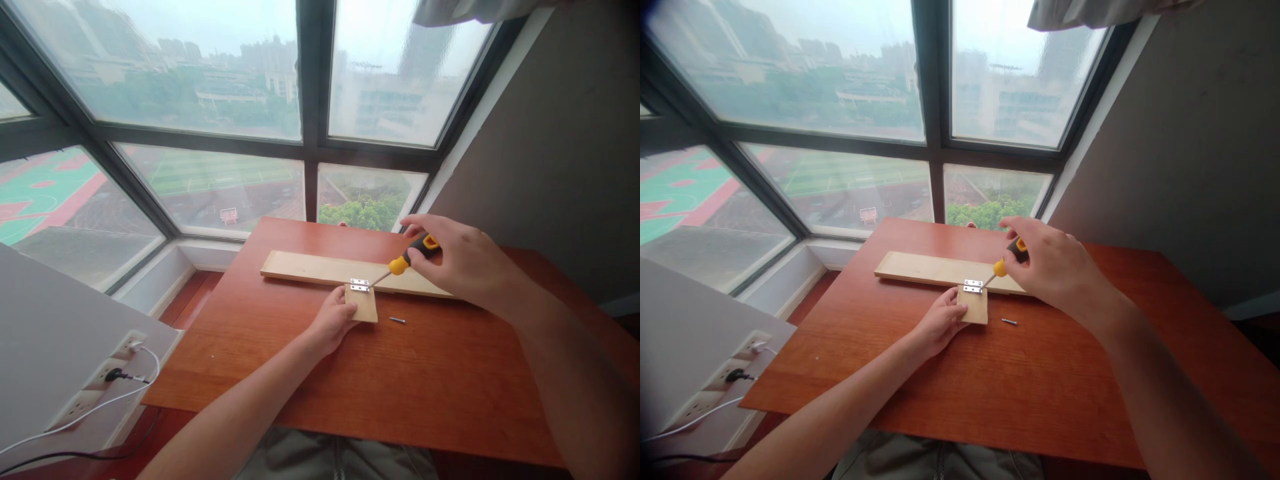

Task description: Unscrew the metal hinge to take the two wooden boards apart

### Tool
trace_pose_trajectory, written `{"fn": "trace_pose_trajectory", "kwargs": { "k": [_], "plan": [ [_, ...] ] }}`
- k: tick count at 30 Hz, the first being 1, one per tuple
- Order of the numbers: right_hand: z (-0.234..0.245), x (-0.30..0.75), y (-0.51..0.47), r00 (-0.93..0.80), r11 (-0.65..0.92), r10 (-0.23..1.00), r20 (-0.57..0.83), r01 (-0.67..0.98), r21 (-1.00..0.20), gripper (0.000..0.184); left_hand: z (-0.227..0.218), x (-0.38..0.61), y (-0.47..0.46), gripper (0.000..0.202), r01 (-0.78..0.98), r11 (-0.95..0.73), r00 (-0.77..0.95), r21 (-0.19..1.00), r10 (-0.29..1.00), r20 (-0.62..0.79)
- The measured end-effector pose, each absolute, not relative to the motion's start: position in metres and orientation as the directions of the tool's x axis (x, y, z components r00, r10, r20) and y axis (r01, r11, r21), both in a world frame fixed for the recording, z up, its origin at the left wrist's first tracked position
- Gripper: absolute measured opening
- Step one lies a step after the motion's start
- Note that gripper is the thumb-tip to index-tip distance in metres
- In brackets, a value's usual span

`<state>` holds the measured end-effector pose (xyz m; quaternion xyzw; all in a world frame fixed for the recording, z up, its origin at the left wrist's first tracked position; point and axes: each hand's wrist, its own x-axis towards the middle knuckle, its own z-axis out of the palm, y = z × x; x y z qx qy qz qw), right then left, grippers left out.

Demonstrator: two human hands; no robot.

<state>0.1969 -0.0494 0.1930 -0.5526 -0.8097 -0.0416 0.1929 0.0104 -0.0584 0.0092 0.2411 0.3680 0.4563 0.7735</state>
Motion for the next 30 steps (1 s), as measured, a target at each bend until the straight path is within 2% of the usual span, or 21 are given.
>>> {"fn": "trace_pose_trajectory", "kwargs": {
  "k": [4, 10, 17, 24, 30],
  "plan": [
    [0.1942, 0.197, -0.0523, -0.374, 0.445, 0.856, 0.358, 0.884, -0.14, 0.051, 0.0101, 0.0102, -0.0583, 0.038, -0.534, 0.473, 0.308, 0.701, 0.881, -0.359],
    [0.193, 0.1919, -0.0491, -0.253, 0.314, 0.888, 0.384, 0.944, -0.105, 0.037, 0.0112, 0.0105, -0.058, 0.038, -0.536, 0.48, 0.311, 0.695, 0.877, -0.366],
    [0.1944, 0.1941, -0.051, -0.329, 0.418, 0.858, 0.395, 0.894, -0.164, 0.047, 0.0086, 0.0105, -0.0578, 0.037, -0.537, 0.469, 0.31, 0.701, 0.883, -0.353],
    [0.1921, 0.1916, -0.0467, -0.218, 0.288, 0.897, 0.385, 0.948, -0.134, 0.035, 0.0141, 0.0094, -0.0591, 0.039, -0.537, 0.483, 0.313, 0.692, 0.876, -0.368],
    [0.1951, 0.1931, -0.0505, -0.314, 0.415, 0.861, 0.401, 0.888, -0.197, 0.049, 0.0115, 0.0098, -0.0585, 0.04, -0.543, 0.47, 0.311, 0.696, 0.883, -0.353]
  ]
}}
